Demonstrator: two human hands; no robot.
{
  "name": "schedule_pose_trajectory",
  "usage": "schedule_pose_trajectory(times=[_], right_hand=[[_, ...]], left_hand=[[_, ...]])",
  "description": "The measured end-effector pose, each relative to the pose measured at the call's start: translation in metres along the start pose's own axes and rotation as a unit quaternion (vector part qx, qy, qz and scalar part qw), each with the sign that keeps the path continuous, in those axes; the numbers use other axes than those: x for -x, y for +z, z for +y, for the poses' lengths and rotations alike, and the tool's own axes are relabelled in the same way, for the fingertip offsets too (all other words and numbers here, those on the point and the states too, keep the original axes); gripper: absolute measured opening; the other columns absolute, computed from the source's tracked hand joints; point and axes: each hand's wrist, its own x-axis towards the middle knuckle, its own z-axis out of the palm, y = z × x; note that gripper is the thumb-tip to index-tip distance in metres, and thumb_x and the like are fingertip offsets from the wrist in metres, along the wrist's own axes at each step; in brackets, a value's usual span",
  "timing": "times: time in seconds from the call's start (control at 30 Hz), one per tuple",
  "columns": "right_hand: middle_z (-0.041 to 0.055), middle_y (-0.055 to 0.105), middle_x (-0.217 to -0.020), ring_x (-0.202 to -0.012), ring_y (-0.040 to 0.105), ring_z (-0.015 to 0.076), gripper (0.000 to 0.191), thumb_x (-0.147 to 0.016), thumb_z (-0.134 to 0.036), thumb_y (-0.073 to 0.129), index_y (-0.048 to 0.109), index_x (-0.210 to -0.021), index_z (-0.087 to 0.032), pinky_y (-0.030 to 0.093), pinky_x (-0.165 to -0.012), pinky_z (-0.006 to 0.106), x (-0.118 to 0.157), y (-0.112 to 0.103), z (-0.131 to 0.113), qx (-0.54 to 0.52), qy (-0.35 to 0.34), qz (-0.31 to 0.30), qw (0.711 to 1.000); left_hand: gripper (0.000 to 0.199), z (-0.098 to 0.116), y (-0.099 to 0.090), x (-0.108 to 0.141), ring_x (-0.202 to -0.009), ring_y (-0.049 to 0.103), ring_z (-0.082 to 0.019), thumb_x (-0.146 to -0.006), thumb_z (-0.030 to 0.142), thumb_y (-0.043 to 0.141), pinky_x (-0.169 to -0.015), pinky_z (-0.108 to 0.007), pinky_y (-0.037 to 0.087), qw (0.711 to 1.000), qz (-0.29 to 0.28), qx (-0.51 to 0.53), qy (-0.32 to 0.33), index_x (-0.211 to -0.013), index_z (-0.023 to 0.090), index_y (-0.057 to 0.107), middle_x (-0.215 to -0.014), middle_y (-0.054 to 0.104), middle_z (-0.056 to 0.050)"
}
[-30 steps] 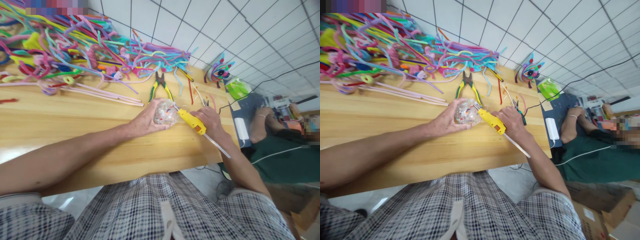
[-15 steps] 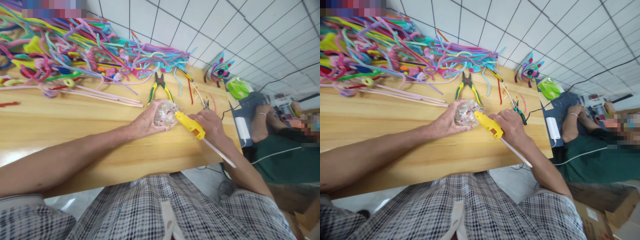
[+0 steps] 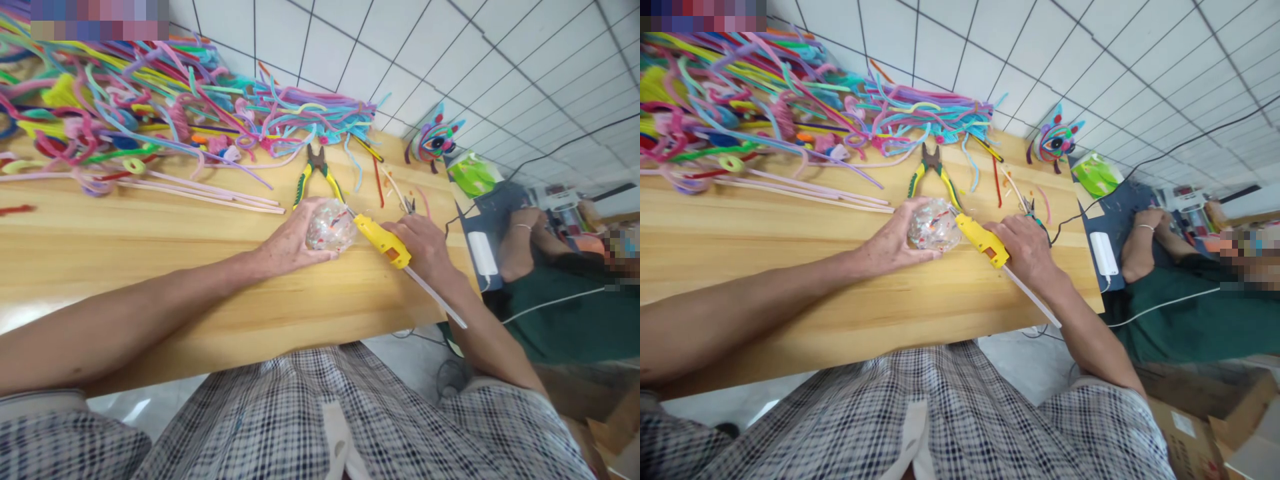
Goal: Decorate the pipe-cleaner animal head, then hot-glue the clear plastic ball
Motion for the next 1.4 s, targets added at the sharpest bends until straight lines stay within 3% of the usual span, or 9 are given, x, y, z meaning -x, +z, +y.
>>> schedule_pose_trajectory(times=[0.13, 0.33, 0.5, 0.67, 0.77, 0.9, 1.4], right_hand=[[0.0051, 0.07, -0.085, -0.08, 0.06, 0.0228, 0.028, -0.114, -0.033, 0.047, 0.072, -0.124, -0.024, 0.041, -0.074, 0.039, 0.0, -0.003, -0.007, 0.004, -0.002, 0.009, 1.0], [0.0066, 0.069, -0.088, -0.083, 0.059, 0.0247, 0.028, -0.11, -0.036, 0.053, 0.072, -0.127, -0.025, 0.039, -0.075, 0.041, -0.001, -0.005, -0.01, 0.008, -0.005, -0.022, 1.0], [0.0057, 0.069, -0.084, -0.079, 0.06, 0.0232, 0.026, -0.111, -0.031, 0.051, 0.073, -0.121, -0.022, 0.041, -0.073, 0.038, -0.001, 0.001, 0.003, -0.001, -0.004, 0.002, 1.0], [0.0057, 0.07, -0.088, -0.08, 0.06, 0.0231, 0.028, -0.111, -0.031, 0.051, 0.069, -0.131, -0.022, 0.041, -0.075, 0.038, 0.002, -0.004, -0.009, -0.015, -0.022, 0.034, 0.999], [0.006, 0.07, -0.088, -0.082, 0.058, 0.0239, 0.028, -0.11, -0.032, 0.053, 0.07, -0.131, -0.024, 0.038, -0.075, 0.04, 0.004, -0.006, -0.018, 0.004, -0.036, 0.012, 0.999], [0.0054, 0.068, -0.087, -0.083, 0.057, 0.0243, 0.024, -0.108, -0.031, 0.057, 0.071, -0.128, -0.027, 0.037, -0.075, 0.04, 0.005, -0.002, -0.013, 0.01, -0.007, -0.011, 1.0], [0.0073, 0.068, -0.088, -0.084, 0.054, 0.0241, 0.037, -0.114, -0.042, 0.044, 0.074, -0.128, -0.023, 0.039, -0.078, 0.04, 0.006, 0.001, -0.02, 0.035, -0.041, 0.016, 0.998]], left_hand=[[0.092, -0.002, 0.002, 0.001, -0.153, 0.054, -0.038, -0.087, 0.049, 0.087, -0.129, -0.059, 0.046, 1.0, 0.009, -0.002, 0.015, -0.161, 0.025, 0.037, -0.158, 0.054, -0.021], [0.097, -0.007, 0.004, 0.003, -0.152, 0.055, -0.041, -0.088, 0.051, 0.087, -0.126, -0.067, 0.048, 0.999, 0.013, -0.02, 0.039, -0.164, 0.029, 0.032, -0.159, 0.053, -0.02], [0.095, -0.004, 0.002, 0.003, -0.152, 0.055, -0.04, -0.087, 0.048, 0.088, -0.127, -0.063, 0.048, 0.999, 0.012, -0.017, 0.032, -0.162, 0.029, 0.034, -0.158, 0.053, -0.02], [0.094, 0.003, 0.004, 0.003, -0.15, 0.057, -0.038, -0.082, 0.041, 0.091, -0.127, -0.06, 0.048, 0.999, 0.026, -0.014, 0.013, -0.157, 0.024, 0.037, -0.157, 0.055, -0.02], [0.092, 0.004, 0.005, 0.002, -0.15, 0.057, -0.037, -0.083, 0.041, 0.09, -0.127, -0.059, 0.049, 0.999, 0.029, -0.025, 0.012, -0.157, 0.025, 0.038, -0.157, 0.055, -0.019], [0.094, 0.003, 0.004, 0.003, -0.149, 0.057, -0.036, -0.083, 0.042, 0.091, -0.126, -0.059, 0.05, 0.999, 0.028, -0.026, 0.022, -0.158, 0.026, 0.036, -0.157, 0.054, -0.018], [0.098, -0.001, 0.002, 0.005, -0.152, 0.054, -0.038, -0.084, 0.043, 0.091, -0.128, -0.061, 0.049, 0.999, 0.009, -0.032, 0.026, -0.159, 0.026, 0.032, -0.159, 0.051, -0.021]])
